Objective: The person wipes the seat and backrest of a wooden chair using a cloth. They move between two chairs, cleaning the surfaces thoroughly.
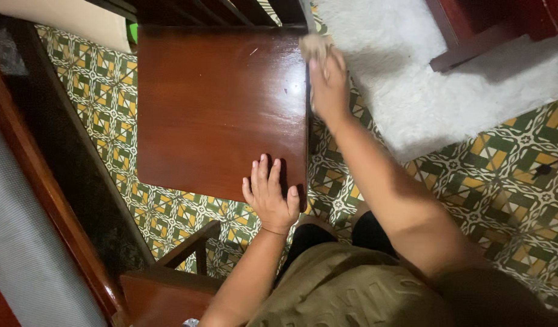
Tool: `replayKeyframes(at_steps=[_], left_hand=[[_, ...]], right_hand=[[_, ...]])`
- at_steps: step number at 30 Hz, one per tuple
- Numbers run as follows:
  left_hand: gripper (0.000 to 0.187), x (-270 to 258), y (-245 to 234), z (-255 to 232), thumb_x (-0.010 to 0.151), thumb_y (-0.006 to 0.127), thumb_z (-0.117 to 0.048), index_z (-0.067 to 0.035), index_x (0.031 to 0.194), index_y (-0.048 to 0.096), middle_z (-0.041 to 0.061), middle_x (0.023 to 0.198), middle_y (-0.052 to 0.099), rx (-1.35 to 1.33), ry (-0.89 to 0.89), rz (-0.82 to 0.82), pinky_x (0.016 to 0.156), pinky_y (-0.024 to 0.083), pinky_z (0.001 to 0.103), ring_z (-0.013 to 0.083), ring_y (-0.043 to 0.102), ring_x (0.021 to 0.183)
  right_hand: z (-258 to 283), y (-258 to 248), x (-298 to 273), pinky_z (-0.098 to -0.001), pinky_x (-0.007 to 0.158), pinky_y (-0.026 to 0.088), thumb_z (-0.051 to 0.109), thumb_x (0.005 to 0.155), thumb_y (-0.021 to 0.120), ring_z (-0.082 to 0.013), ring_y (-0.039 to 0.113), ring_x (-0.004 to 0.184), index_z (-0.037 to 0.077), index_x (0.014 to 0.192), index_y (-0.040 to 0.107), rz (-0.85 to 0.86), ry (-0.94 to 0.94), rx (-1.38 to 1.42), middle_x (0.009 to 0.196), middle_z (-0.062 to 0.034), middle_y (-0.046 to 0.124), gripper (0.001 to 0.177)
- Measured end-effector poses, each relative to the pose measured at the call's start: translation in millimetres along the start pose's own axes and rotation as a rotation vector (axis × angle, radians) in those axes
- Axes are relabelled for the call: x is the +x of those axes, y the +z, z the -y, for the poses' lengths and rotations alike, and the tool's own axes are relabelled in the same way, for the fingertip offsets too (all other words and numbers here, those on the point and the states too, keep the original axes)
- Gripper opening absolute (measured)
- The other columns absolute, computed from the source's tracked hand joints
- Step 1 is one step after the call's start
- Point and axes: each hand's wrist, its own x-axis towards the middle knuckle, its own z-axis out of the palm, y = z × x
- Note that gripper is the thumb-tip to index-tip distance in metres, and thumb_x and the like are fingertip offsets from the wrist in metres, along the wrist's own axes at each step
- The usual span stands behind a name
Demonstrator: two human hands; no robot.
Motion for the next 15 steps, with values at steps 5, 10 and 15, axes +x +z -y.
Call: replayKeyframes(at_steps=[5, 10, 15], left_hand=[[0.063, 0.0, 1.0, 1.1, 0.102, 0.038, -0.052, -0.011, 0.148, 0.054, 0.016, 0.16, 0.046, 0.002, -0.008, 0.007, 0.123, 0.018, 0.059, 0.0373, 0.039, 0.151], [0.063, -0.3, 0.2, 0.9, 0.103, 0.038, -0.052, -0.011, 0.147, 0.054, 0.016, 0.16, 0.046, -0.006, -0.016, 0.018, 0.123, 0.017, 0.059, 0.0372, 0.039, 0.151], [0.063, -0.3, -0.2, 0.9, 0.102, 0.038, -0.052, -0.011, 0.147, 0.054, 0.016, 0.16, 0.046, -0.014, -0.019, 0.005, 0.122, 0.018, 0.059, 0.0371, 0.039, 0.151]], right_hand=[[20.2, -15.6, -81.3, -0.0422, 0.121, 0.038, 0.013, 0.107, 0.057, -0.0317, 0.049, 0.142, 0.003, 0.136, 0.064, 0.048, 0.005, -0.025, 0.148, -0.0178, 0.053, 0.031], [57.2, -35.4, -148.9, -0.041, 0.123, 0.037, 0.005, 0.104, 0.053, -0.0312, 0.049, 0.142, -0.001, 0.142, 0.058, 0.101, -0.043, 0.047, 0.149, -0.0177, 0.052, 0.039], [71.1, -53.9, -198.1, -0.0414, 0.121, 0.038, 0.004, 0.103, 0.054, -0.0328, 0.052, 0.141, -0.002, 0.139, 0.058, 0.176, -0.069, 0.039, 0.15, -0.0187, 0.054, 0.037]])
